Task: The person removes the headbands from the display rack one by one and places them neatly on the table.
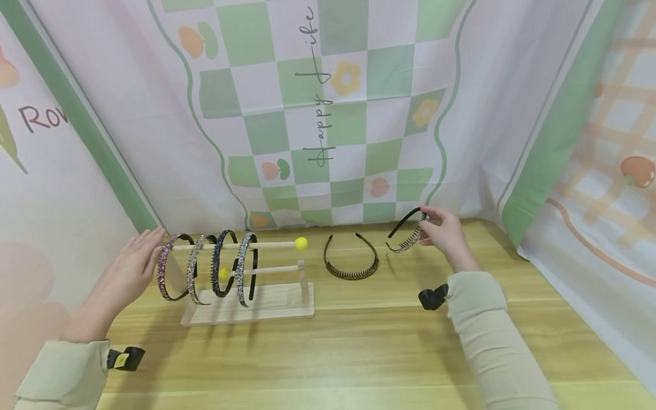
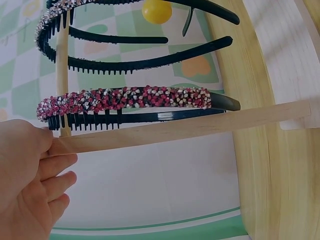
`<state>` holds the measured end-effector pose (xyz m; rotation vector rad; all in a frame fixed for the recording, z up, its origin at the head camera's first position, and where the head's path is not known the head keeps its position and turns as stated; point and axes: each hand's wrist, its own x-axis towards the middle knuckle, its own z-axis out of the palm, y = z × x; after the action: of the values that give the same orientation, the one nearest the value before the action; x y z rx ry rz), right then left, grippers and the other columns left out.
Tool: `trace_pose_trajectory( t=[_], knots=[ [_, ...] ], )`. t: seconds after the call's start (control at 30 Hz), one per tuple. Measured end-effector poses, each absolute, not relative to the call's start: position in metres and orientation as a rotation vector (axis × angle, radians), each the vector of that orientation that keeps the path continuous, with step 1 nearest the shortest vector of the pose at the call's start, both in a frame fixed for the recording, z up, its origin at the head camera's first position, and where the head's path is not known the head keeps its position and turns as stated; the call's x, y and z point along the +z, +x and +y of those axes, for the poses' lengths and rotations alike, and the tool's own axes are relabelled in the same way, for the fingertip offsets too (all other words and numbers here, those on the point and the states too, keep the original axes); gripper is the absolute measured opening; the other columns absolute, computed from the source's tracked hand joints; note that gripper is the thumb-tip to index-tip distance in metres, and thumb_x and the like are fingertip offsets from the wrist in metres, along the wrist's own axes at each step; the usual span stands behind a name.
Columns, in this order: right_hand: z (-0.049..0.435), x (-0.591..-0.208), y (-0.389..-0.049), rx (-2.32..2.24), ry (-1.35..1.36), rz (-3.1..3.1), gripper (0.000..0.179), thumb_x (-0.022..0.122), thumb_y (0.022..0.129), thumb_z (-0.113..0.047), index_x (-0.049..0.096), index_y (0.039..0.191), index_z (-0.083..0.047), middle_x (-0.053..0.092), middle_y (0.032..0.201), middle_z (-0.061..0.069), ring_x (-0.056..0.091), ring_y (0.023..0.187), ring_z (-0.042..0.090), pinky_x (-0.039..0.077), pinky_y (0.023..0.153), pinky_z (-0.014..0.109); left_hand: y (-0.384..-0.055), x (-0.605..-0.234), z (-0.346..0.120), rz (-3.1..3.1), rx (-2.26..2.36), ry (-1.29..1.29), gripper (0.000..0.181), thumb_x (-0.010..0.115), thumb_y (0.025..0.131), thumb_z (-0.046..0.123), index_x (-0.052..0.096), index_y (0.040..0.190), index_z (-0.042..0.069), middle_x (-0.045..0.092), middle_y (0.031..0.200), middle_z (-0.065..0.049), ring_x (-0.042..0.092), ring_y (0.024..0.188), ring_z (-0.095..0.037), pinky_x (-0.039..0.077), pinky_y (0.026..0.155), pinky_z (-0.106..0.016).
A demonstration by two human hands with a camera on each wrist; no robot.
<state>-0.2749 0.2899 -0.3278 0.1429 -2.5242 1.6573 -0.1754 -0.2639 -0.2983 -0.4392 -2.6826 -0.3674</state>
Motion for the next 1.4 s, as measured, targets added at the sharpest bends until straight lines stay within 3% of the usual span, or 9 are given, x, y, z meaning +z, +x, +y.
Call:
trace_pose_trajectory(
  t=[0.47,0.7,0.87,1.0,1.4],
  knots=[
    [0.305,-0.37,-0.283,1.638,0.017,-2.564,0.049,0.04,0.09,0.003,0.029,0.137,0.011,0.038,0.124,0.035,0.061,0.069,0.009,0.056,0.071,0.031,-0.177,-0.3,-0.264,-2.667,-0.361,-0.45,0.041,0.036,0.1,0.011,0.034,0.134,-0.012,0.033,0.136,-0.032,0.028,0.126,-0.047,0.01,0.11,-0.049],
    [0.313,-0.382,-0.279,1.468,0.038,-2.724,0.043,0.043,0.093,-0.002,0.035,0.132,0.014,0.044,0.116,0.04,0.064,0.074,0.026,0.056,0.07,0.037,-0.177,-0.3,-0.263,-2.651,-0.371,-0.461,0.04,0.037,0.1,0.01,0.035,0.133,-0.013,0.034,0.135,-0.033,0.029,0.125,-0.048,0.011,0.11,-0.05],
    [0.317,-0.388,-0.276,1.298,0.067,-2.936,0.036,0.044,0.096,-0.011,0.043,0.124,0.012,0.057,0.093,0.029,0.061,0.067,0.026,0.055,0.064,0.038,-0.177,-0.3,-0.263,-2.638,-0.374,-0.466,0.04,0.037,0.099,0.009,0.035,0.132,-0.014,0.035,0.134,-0.033,0.029,0.124,-0.049,0.011,0.109,-0.051],
    [0.317,-0.392,-0.273,1.289,0.127,-3.041,0.024,0.045,0.096,-0.01,0.05,0.109,0.01,0.056,0.075,0.015,0.056,0.061,0.022,0.053,0.056,0.036,-0.177,-0.3,-0.263,-2.643,-0.38,-0.46,0.04,0.037,0.099,0.008,0.035,0.132,-0.014,0.035,0.134,-0.033,0.029,0.125,-0.049,0.011,0.11,-0.051],
    [0.319,-0.415,-0.276,1.691,0.189,-3.011,0.013,0.042,0.096,-0.002,0.048,0.091,0.008,0.044,0.063,0.004,0.044,0.051,0.012,0.041,0.044,0.021,-0.177,-0.299,-0.263,-2.665,-0.373,-0.446,0.041,0.036,0.1,0.01,0.034,0.134,-0.013,0.033,0.136,-0.032,0.027,0.126,-0.048,0.009,0.11,-0.05]
  ],
)
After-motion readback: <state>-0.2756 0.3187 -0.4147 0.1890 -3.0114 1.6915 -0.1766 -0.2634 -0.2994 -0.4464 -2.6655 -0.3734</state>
